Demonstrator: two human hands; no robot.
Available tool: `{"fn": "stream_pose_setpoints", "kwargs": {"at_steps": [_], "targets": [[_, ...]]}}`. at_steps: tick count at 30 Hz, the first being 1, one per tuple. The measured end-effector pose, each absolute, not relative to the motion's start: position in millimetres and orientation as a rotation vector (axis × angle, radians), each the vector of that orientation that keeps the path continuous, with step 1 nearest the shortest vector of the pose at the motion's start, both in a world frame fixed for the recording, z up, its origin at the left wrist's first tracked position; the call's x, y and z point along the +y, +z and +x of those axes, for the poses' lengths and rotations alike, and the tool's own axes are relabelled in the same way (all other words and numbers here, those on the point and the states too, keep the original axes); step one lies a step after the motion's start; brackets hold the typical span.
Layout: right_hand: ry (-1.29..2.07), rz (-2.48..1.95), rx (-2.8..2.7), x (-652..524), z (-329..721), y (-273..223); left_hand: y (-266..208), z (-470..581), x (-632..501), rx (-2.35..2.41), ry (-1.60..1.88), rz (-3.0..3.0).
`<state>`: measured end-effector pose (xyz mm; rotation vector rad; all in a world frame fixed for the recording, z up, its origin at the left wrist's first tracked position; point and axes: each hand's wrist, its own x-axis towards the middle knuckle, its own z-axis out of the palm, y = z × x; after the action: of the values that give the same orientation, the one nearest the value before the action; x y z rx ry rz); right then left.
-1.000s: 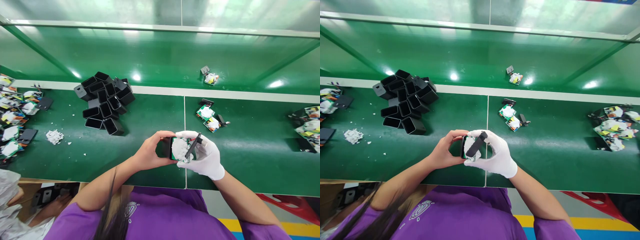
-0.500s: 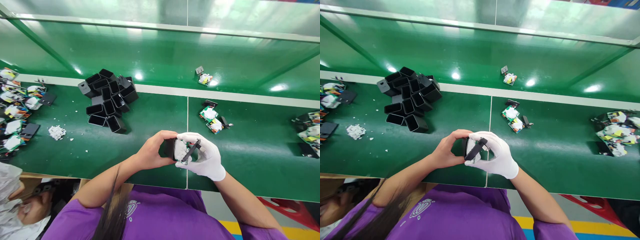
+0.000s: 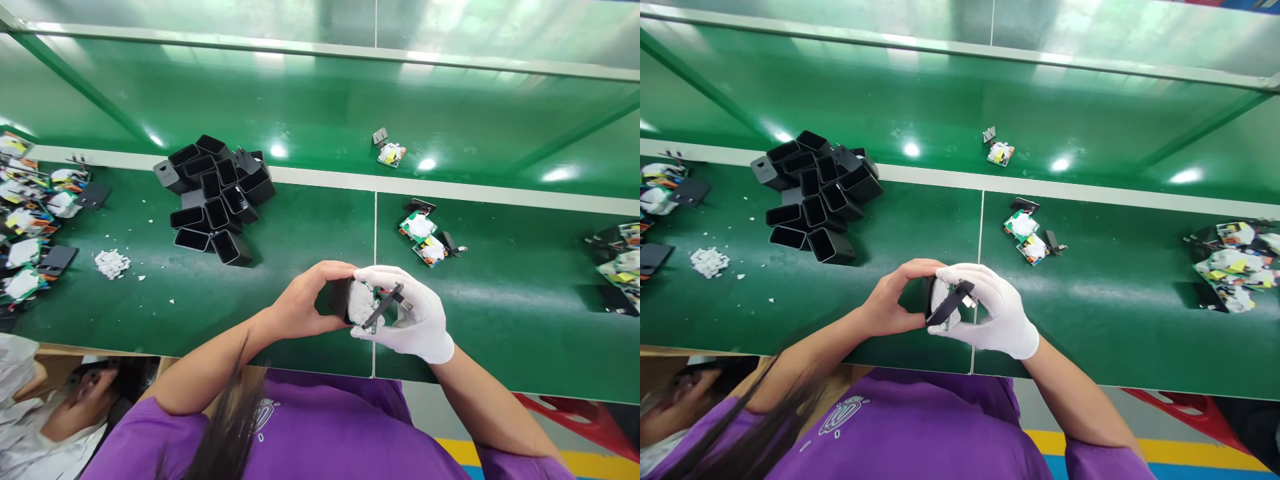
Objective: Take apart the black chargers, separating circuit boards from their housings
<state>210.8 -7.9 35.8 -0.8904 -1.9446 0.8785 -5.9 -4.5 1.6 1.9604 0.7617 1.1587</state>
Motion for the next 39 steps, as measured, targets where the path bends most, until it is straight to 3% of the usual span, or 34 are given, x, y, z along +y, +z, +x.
{"fn": "stream_pose_setpoints", "kwargs": {"at_steps": [39], "targets": [[0.635, -0.801, -2.073, -2.0, 206.8, 34.9, 1.2, -7.6, -5.7, 0.826, 1.157, 1.996]]}}
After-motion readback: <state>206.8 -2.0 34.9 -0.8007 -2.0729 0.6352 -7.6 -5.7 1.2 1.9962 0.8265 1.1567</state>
